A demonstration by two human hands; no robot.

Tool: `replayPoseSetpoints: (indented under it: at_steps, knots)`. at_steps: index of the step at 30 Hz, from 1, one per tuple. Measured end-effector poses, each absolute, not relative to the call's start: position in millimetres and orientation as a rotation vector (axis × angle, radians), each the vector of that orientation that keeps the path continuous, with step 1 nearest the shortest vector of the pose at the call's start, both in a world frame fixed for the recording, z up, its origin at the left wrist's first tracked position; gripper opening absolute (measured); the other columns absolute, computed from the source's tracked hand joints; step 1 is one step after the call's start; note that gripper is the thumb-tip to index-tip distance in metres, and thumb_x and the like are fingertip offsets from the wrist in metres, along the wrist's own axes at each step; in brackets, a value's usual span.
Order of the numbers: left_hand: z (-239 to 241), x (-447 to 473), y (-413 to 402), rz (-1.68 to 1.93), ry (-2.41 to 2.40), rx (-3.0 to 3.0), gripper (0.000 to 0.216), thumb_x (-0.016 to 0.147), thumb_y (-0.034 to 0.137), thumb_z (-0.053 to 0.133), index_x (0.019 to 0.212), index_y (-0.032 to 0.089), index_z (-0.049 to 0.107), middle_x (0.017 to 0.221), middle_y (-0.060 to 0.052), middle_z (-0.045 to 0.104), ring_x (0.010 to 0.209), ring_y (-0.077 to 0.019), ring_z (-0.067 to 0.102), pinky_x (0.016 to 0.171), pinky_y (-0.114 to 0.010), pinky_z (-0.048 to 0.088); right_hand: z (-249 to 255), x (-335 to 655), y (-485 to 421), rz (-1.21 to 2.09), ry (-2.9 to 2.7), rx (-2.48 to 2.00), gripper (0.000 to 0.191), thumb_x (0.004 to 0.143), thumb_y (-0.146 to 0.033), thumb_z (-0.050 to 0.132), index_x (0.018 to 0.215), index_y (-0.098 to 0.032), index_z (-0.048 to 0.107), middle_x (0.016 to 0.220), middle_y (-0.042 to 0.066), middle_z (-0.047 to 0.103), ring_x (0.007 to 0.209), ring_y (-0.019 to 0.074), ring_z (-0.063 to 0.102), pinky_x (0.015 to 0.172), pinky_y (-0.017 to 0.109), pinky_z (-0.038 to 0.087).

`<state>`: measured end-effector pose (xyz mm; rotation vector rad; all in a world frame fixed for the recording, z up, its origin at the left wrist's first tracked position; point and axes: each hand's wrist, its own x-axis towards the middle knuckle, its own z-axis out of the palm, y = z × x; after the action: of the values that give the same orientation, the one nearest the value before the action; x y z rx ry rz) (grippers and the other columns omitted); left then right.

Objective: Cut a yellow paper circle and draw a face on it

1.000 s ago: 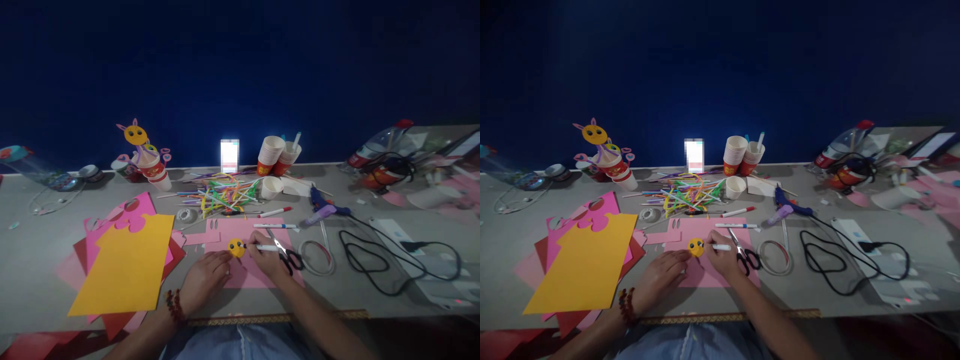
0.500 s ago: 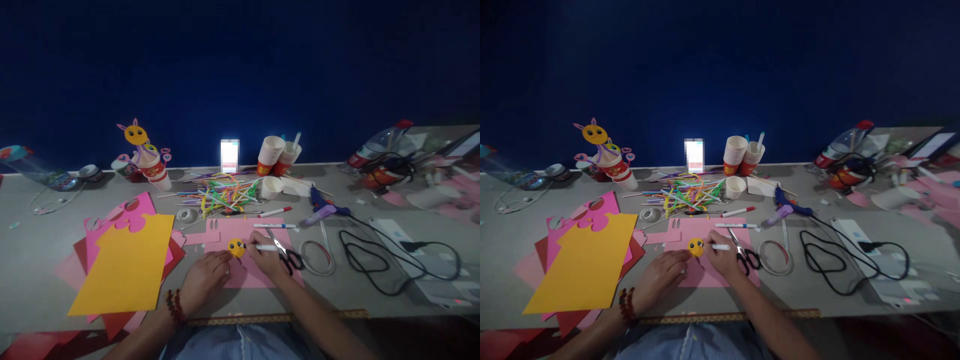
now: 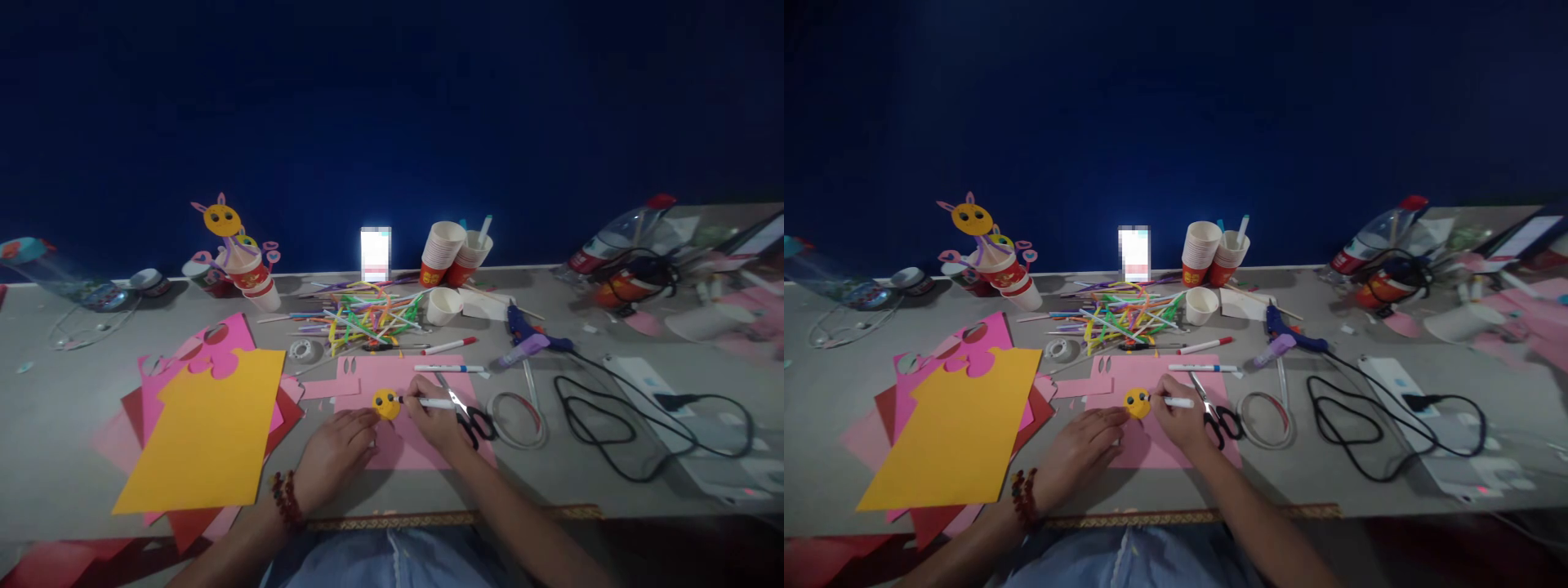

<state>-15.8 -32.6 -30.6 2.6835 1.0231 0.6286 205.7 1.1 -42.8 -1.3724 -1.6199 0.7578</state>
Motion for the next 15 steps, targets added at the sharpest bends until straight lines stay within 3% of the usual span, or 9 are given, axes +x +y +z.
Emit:
replayPoseSetpoints:
  at_steps: [15]
  knots:
    - [-26.4,-15.1,-32.4,0.629,1.027,2.694,0.009,0.095,0.018,0.055,0.099,0.019,0.063,0.120,-0.007,0.072,0.113,-0.0206,0.066,0.093,-0.037,0.054,-41.6,204.6,1.1,0.752,-1.623,-1.369,0.019,0.079,-0.019,0.049,0.062,-0.023,0.043,0.055,-0.005,0.045,0.051,0.0130,0.041,0.052,0.025,0.032]
